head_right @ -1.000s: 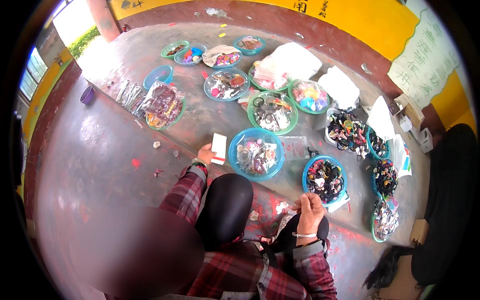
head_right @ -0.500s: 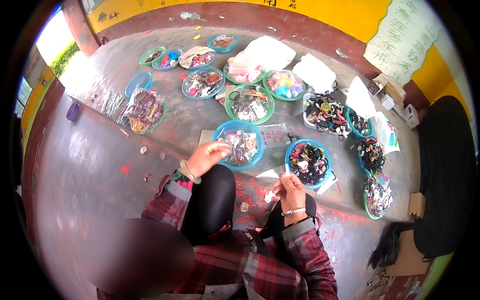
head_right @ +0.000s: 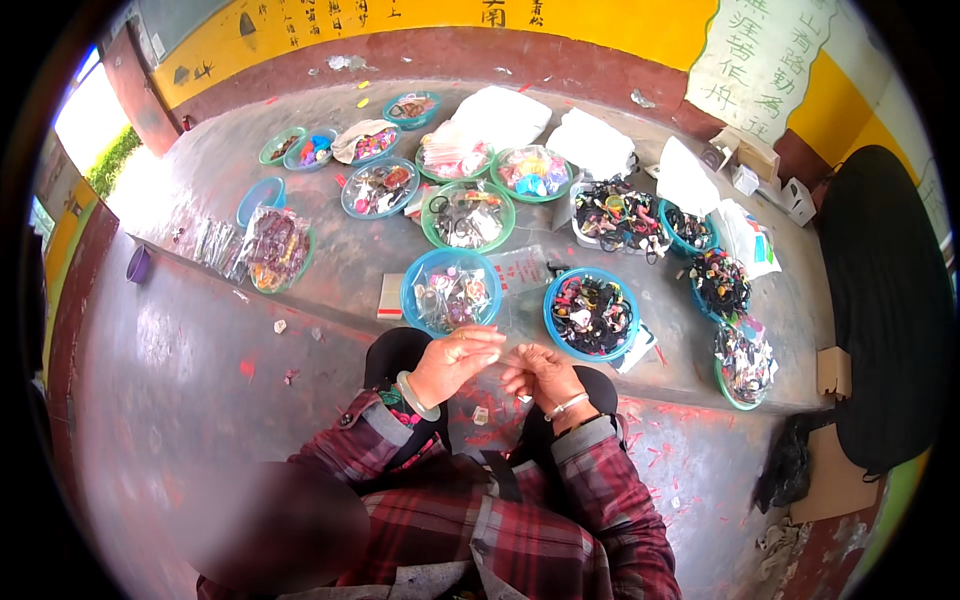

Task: The person sits on the floor and repeatedly picks up small hair accessories from a blue bowl, places them into clear plastic bags, and sets the filled bags aside. The workspace includes multiple bowls of accessories and stacks of packaging materials.

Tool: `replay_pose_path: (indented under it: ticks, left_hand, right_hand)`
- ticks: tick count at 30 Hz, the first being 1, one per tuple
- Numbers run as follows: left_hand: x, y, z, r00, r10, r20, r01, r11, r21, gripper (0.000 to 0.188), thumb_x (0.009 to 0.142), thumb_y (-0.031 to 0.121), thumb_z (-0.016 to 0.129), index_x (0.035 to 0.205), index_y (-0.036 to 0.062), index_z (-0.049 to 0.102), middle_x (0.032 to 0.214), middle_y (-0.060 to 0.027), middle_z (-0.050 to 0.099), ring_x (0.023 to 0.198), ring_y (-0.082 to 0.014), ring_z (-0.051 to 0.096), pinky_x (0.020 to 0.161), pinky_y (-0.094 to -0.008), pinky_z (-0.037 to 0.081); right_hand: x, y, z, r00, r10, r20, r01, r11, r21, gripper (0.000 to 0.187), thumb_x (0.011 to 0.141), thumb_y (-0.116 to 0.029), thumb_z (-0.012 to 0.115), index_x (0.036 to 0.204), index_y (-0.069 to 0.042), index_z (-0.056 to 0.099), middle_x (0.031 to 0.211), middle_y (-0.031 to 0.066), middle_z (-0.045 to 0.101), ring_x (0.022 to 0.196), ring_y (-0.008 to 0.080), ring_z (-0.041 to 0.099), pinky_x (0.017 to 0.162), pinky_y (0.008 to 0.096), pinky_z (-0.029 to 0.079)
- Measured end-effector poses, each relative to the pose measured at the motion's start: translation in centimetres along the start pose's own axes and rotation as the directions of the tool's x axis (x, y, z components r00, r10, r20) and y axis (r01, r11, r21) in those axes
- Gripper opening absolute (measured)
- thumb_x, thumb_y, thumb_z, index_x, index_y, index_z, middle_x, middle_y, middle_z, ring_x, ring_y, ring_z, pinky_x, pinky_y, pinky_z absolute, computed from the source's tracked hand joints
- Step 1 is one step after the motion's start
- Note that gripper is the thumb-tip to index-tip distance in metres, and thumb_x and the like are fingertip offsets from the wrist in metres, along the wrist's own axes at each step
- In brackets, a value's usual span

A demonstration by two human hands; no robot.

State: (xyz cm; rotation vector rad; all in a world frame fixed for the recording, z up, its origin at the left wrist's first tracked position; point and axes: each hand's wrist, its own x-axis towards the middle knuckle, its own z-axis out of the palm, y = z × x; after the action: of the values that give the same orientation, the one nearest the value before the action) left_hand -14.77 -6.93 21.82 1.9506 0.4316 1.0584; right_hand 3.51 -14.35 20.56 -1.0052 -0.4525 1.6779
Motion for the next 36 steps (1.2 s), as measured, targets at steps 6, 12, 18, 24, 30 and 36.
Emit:
replay_pose_path:
  ticks: [6, 12, 18, 24, 30, 36]
  left_hand:
    - [-0.8, -0.3, -1.3, 0.708, -0.687, 0.162, 0.659, 0.561, -0.501, 0.017, 0.086, 0.017, 0.056, 0.092, 0.0022, 0.063, 0.082, -0.0043, 0.065, 0.051, -0.0023, 0.043, 0.047, -0.016, 0.035]
    - [-1.0, -1.5, -1.2, 0.643, -0.718, 0.265, 0.751, 0.524, -0.402, 0.016, 0.085, 0.018, 0.059, 0.089, 0.0028, 0.062, 0.076, -0.0038, 0.063, 0.051, -0.0028, 0.044, 0.046, -0.0164, 0.034]
    - [-0.9, -1.3, -0.8, 0.662, -0.701, 0.265, 0.732, 0.529, -0.429, 0.017, 0.083, 0.019, 0.062, 0.087, 0.0028, 0.062, 0.075, -0.0016, 0.062, 0.051, -0.0026, 0.043, 0.046, -0.0172, 0.034]
    - [-1.1, -1.4, -0.3, 0.691, -0.683, 0.235, 0.708, 0.577, -0.407, 0.017, 0.082, 0.018, 0.064, 0.085, 0.0016, 0.063, 0.072, -0.0011, 0.062, 0.05, -0.0029, 0.043, 0.045, -0.0175, 0.034]
    - [-1.2, -1.5, -0.3, 0.686, -0.705, 0.18, 0.701, 0.575, -0.421, 0.016, 0.08, 0.016, 0.066, 0.083, 0.0004, 0.064, 0.064, 0.0013, 0.057, 0.05, -0.003, 0.043, 0.044, -0.0177, 0.031]
    - [-1.1, -1.3, -0.3, 0.709, -0.684, 0.172, 0.674, 0.584, -0.452, 0.014, 0.078, 0.015, 0.068, 0.08, 0.0015, 0.065, 0.061, 0.0033, 0.053, 0.05, -0.0031, 0.042, 0.046, -0.0174, 0.03]
  right_hand:
    - [-0.1, 0.6, 0.7, 0.983, -0.178, -0.047, 0.165, 0.965, -0.205, 0.04, 0.084, -0.039, 0.059, 0.105, -0.004, 0.059, 0.099, 0.0041, 0.061, 0.091, 0.014, 0.055, 0.081, 0.0302, 0.039]
    - [0.2, 0.8, 0.5, 0.998, -0.028, 0.052, 0.046, 0.924, -0.379, 0.025, 0.081, -0.021, 0.065, 0.094, 0.0, 0.063, 0.086, 0.0053, 0.064, 0.08, 0.0132, 0.058, 0.074, 0.0263, 0.042]
    - [0.3, 0.6, 0.8, 0.996, -0.03, -0.082, 0.009, 0.968, -0.252, 0.014, 0.081, -0.011, 0.063, 0.085, 0.002, 0.065, 0.076, 0.0074, 0.065, 0.068, 0.0127, 0.058, 0.063, 0.0238, 0.045]
    - [0.8, 1.2, 0.0, 0.988, -0.099, -0.115, 0.076, 0.978, -0.194, 0.011, 0.08, -0.008, 0.064, 0.084, 0.002, 0.065, 0.074, 0.0071, 0.065, 0.066, 0.0111, 0.058, 0.062, 0.0217, 0.044]
    - [0.5, 0.9, 0.3, 0.994, -0.091, -0.06, 0.073, 0.965, -0.252, 0.01, 0.08, -0.007, 0.064, 0.084, 0.002, 0.065, 0.076, 0.0078, 0.065, 0.068, 0.0122, 0.058, 0.065, 0.0232, 0.045]
    - [0.4, 1.0, 0.4, 0.993, -0.115, -0.03, 0.1, 0.946, -0.31, 0.01, 0.079, -0.004, 0.063, 0.084, 0.004, 0.065, 0.076, 0.0087, 0.065, 0.069, 0.0133, 0.059, 0.067, 0.0241, 0.046]
